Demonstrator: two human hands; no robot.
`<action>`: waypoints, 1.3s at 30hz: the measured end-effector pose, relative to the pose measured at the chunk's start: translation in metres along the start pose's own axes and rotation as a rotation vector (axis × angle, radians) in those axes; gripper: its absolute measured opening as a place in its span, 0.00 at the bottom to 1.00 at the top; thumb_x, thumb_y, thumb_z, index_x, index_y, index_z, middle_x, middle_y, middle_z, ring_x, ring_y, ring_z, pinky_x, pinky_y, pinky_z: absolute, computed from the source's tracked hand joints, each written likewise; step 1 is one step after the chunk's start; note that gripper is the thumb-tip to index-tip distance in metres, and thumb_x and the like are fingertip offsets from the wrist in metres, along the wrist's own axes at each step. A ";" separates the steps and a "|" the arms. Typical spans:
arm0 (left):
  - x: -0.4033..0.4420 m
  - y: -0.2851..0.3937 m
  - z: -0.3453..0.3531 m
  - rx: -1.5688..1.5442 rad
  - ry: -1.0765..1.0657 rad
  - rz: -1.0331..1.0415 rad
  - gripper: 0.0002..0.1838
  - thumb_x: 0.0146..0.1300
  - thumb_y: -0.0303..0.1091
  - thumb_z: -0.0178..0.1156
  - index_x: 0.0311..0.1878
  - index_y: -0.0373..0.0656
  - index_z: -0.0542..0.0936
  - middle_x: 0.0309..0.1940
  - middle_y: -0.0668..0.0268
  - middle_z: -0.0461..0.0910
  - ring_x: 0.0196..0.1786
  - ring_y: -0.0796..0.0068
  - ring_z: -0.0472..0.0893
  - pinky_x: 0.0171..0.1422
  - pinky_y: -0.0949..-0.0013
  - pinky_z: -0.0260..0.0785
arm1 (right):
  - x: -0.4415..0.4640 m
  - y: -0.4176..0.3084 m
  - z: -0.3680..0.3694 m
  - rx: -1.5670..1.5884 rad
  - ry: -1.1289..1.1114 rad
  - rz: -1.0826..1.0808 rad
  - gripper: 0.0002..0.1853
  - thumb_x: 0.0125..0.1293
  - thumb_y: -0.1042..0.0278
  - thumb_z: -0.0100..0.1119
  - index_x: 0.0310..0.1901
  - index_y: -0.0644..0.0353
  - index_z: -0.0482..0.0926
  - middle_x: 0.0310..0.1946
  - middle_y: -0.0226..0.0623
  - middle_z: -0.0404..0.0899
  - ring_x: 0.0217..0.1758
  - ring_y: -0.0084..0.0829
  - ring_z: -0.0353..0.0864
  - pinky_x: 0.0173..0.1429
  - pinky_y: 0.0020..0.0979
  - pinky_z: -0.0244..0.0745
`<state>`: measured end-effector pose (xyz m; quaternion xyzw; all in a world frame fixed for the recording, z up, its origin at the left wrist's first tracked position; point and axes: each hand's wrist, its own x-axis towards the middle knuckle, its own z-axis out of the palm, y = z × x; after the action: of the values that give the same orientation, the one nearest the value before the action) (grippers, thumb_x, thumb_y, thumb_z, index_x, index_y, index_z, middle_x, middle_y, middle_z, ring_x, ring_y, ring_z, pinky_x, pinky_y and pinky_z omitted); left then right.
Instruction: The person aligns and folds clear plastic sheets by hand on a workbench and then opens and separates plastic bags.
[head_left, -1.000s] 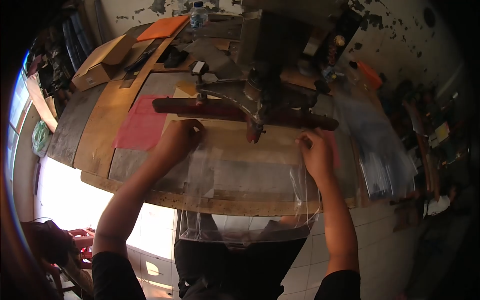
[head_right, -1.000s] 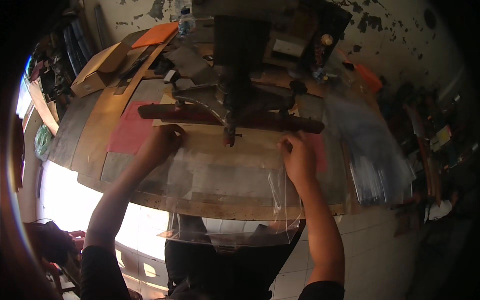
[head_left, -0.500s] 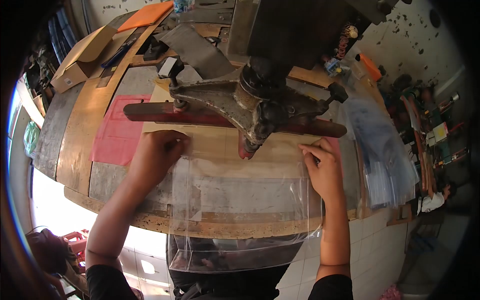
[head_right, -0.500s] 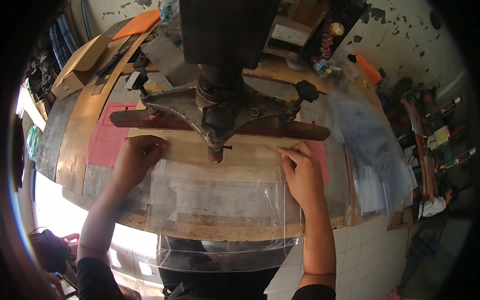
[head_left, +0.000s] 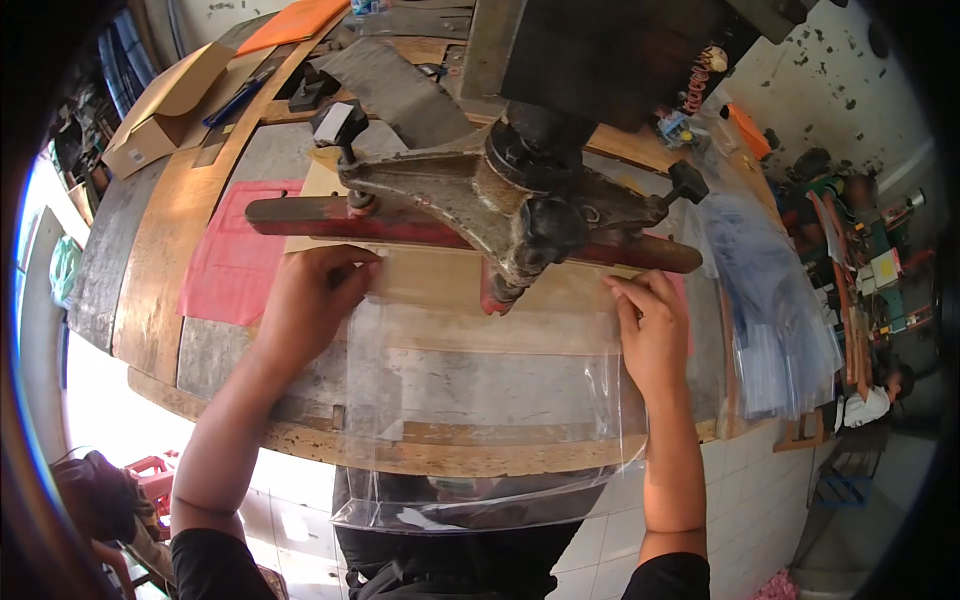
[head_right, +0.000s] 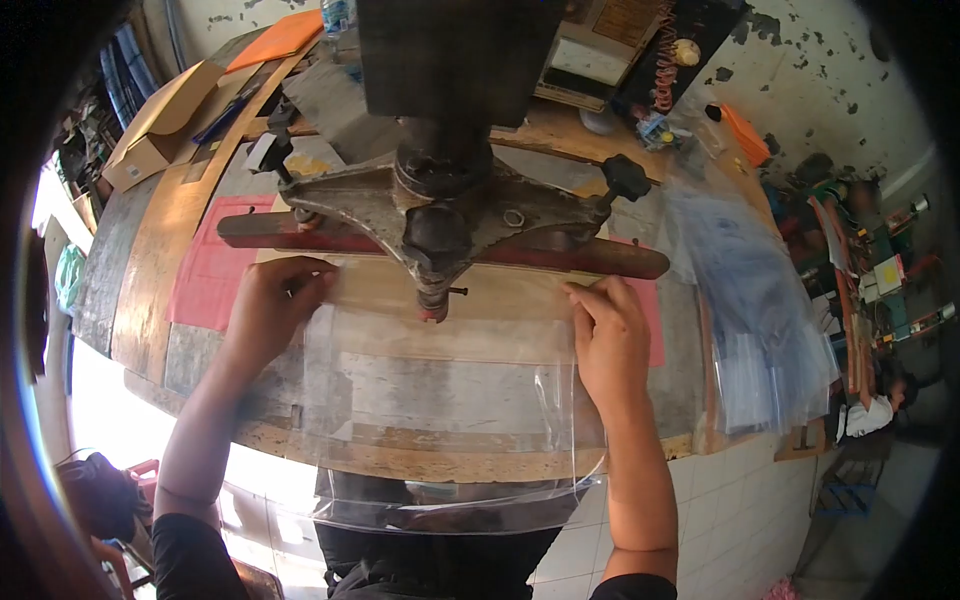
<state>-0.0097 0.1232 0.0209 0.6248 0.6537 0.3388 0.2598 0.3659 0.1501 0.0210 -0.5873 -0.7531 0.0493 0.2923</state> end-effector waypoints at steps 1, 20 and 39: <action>0.000 0.000 0.000 0.004 -0.007 -0.013 0.10 0.72 0.31 0.68 0.49 0.35 0.89 0.27 0.66 0.85 0.28 0.83 0.76 0.34 0.70 0.69 | 0.000 -0.001 0.000 0.007 -0.003 -0.003 0.11 0.69 0.78 0.65 0.49 0.57 0.92 0.37 0.37 0.79 0.44 0.39 0.82 0.49 0.41 0.77; 0.002 -0.009 0.004 -0.087 0.069 -0.035 0.11 0.67 0.36 0.73 0.39 0.36 0.89 0.24 0.66 0.86 0.27 0.82 0.80 0.34 0.70 0.72 | 0.000 -0.008 0.004 0.042 0.024 0.034 0.10 0.72 0.77 0.65 0.50 0.61 0.91 0.36 0.37 0.76 0.46 0.38 0.77 0.51 0.38 0.73; 0.002 -0.003 0.002 -0.074 0.077 -0.087 0.10 0.64 0.34 0.74 0.40 0.35 0.91 0.28 0.65 0.89 0.31 0.80 0.84 0.40 0.70 0.76 | 0.000 -0.010 0.003 -0.038 0.038 0.025 0.11 0.69 0.79 0.67 0.51 0.60 0.91 0.35 0.38 0.75 0.45 0.40 0.77 0.53 0.40 0.74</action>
<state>-0.0098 0.1256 0.0174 0.5723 0.6767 0.3750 0.2719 0.3563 0.1478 0.0226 -0.6027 -0.7411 0.0275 0.2945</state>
